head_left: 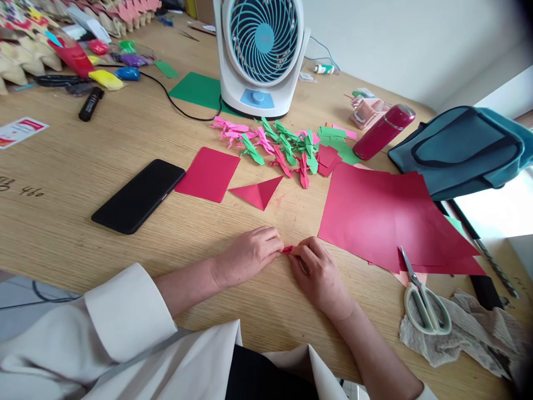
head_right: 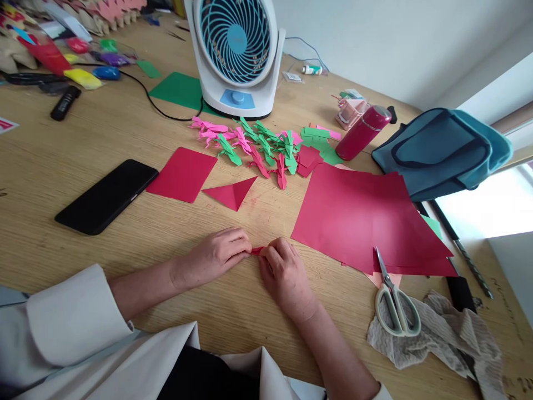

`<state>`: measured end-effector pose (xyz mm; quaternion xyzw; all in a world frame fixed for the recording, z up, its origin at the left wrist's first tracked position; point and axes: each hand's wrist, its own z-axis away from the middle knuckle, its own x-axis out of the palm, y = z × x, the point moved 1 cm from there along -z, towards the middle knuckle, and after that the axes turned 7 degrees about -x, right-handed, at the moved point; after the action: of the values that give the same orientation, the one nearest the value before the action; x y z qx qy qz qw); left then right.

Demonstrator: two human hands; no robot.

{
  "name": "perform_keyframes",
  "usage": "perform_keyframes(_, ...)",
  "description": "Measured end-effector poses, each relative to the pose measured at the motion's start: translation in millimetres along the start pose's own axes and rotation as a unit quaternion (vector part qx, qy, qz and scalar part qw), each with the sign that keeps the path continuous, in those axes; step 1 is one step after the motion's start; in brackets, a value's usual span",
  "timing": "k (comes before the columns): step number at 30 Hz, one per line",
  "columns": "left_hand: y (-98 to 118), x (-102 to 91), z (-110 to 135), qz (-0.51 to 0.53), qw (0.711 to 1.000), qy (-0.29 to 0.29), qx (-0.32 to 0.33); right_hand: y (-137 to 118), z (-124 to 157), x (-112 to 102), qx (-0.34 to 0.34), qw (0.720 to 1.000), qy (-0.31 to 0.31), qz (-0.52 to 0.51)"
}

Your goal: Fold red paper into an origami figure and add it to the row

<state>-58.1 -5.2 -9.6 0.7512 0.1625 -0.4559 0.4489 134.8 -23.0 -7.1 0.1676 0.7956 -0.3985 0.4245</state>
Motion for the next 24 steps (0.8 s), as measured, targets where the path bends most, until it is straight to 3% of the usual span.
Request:
perform_keyframes(8,4.1,0.9,-0.2,0.004,0.998,-0.013,-0.058,0.0,-3.2,-3.8,0.025,0.999,-0.032,-0.027)
perform_keyframes(24,11.3,3.4,1.2,-0.002,0.994,0.015,-0.110,-3.3,-8.1,-3.7,0.063,0.997,-0.048,-0.020)
